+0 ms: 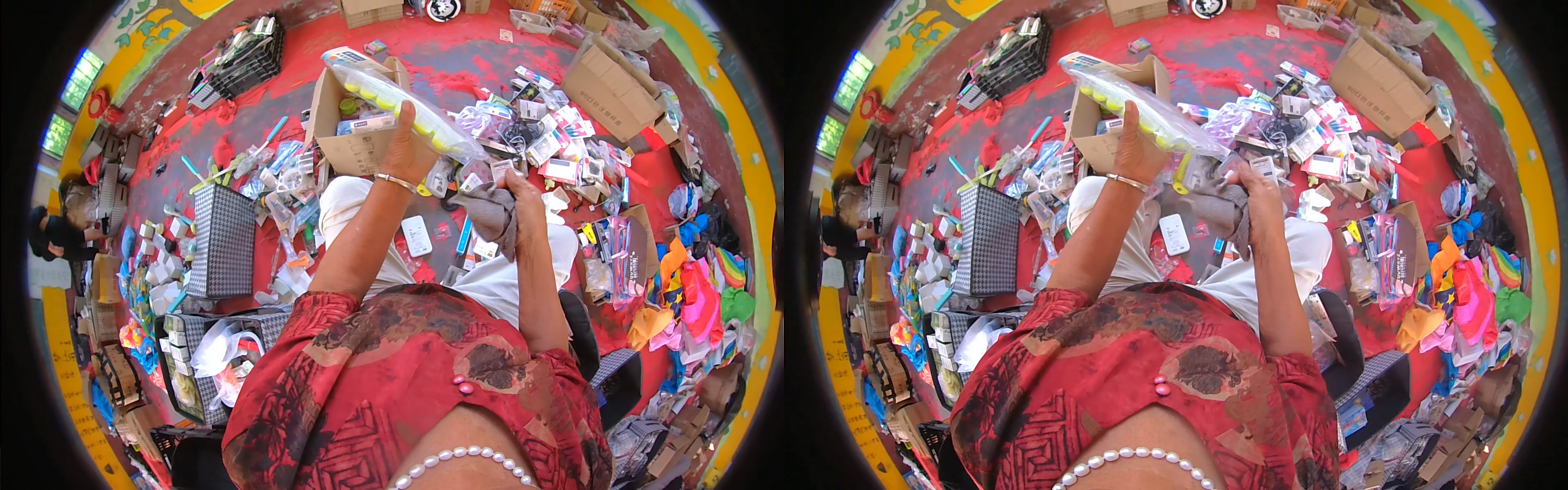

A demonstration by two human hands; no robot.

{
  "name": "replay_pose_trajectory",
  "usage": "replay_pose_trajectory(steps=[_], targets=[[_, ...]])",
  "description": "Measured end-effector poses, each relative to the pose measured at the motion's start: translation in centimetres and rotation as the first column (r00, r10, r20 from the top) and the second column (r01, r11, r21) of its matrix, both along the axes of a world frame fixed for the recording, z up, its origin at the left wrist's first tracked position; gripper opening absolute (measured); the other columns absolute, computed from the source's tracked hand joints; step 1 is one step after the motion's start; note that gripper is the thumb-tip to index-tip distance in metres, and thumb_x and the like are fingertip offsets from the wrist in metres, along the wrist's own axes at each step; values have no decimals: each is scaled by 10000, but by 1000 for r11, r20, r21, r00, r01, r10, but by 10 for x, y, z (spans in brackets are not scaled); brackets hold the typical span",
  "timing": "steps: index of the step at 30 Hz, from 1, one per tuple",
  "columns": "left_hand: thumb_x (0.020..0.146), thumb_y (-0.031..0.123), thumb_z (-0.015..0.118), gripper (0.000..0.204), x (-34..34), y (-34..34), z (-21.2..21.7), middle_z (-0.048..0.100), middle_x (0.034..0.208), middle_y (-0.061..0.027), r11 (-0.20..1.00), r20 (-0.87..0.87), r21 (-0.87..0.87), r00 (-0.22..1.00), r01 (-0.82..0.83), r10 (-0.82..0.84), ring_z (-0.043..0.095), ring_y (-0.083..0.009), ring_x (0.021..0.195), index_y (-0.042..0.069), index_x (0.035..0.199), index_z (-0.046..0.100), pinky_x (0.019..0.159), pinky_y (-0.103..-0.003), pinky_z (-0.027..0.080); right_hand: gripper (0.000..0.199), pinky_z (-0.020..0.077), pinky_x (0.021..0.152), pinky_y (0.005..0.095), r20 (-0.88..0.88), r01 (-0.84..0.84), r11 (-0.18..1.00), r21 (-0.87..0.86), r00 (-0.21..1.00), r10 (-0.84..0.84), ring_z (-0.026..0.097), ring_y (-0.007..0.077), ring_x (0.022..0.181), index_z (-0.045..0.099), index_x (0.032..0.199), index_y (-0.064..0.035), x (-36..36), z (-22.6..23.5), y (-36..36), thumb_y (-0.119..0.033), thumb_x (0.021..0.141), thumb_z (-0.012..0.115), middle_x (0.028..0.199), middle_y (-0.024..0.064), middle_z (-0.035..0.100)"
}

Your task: The person sits on the floor and wipes the plastic packaging of small round items with a cloth. They handle several packages, including yellow and red items, wiping each one individually and placing them into a nearby basket.

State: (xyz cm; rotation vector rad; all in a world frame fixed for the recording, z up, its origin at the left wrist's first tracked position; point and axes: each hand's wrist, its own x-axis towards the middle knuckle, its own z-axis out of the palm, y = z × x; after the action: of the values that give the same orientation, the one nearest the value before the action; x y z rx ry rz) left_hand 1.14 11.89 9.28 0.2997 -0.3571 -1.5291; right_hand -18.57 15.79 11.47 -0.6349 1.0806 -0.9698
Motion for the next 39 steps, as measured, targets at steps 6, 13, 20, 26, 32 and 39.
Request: replay_pose_trajectory(steps=[6, 13, 20, 26, 32, 39], targets=[[709, 387, 767, 656, -7, -4, 0, 488, 1099, -93, 992, 133, 18, 984, -122, 119, 500, -278, 1018, 99, 1177, 409, 910, -506, 417, 242, 454, 576, 310, -692, -489, 490, -722, 534, -487, 603, 182, 636, 653, 960, -66, 8, 35, 7, -216, 773, 684, 705, 60, 621], [758, 283, 745, 570, -11, 1, 19, 471, 1094, -69, 971, 217, 94, 957, -218, 193, 477, -256, 1069, 120, 1175, 393, 893, -511, 425, 117, 430, 543, 292, -598, -413, 432, -802, 582, -552, 563, 179, 586, 650, 833, -7, 24, 38, 4, -119, 822, 620, 692, 79, 621], [855, 552, 513, 561, -18, 2, 14, 467, 1206, -93, 979, 312, 166, 948, -121, 64, 453, -270, 1134, 135, 1208, 385, 920, -533, 379, 150, 398, 513, 275, -520, -166, 642, -748, 747, -413, 511, 106, 524, 630, 777, 18, 19, 28, 3, -124, 809, 595, 601, 77, 585], [843, 616, 476, 633, -15, -1, 3, 509, 1143, -66, 973, 280, 191, 957, -129, 72, 481, -232, 1103, 144, 1258, 405, 937, -436, 378, 158, 357, 488, 226, -465, -129, 665, -736, 810, -357, 442, 34, 532, 647, 795, 20, 16, 32, 1, -135, 812, 622, 588, -10, 556], [797, 585, 576, 606, -18, -1, -3, 576, 1057, -35, 971, 144, 195, 984, -135, 108, 552, -202, 1016, 134, 1190, 478, 881, -379, 448, 178, 351, 494, 233, -453, -99, 640, -762, 788, -417, 427, 37, 541, 643, 795, 25, 20, 34, 8, -150, 819, 621, 574, -13, 524], [768, 426, 700, 542, -19, 6, -10, 604, 1037, -43, 963, 72, 265, 997, -49, 31, 591, -212, 976, 113, 1163, 501, 821, -393, 507, 190, 404, 542, 256, -469, -104, 687, -720, 802, -370, 495, 70, 572, 642, 792, 29, 17, 35, 4, -159, 818, 630, 614, 39, 596]])
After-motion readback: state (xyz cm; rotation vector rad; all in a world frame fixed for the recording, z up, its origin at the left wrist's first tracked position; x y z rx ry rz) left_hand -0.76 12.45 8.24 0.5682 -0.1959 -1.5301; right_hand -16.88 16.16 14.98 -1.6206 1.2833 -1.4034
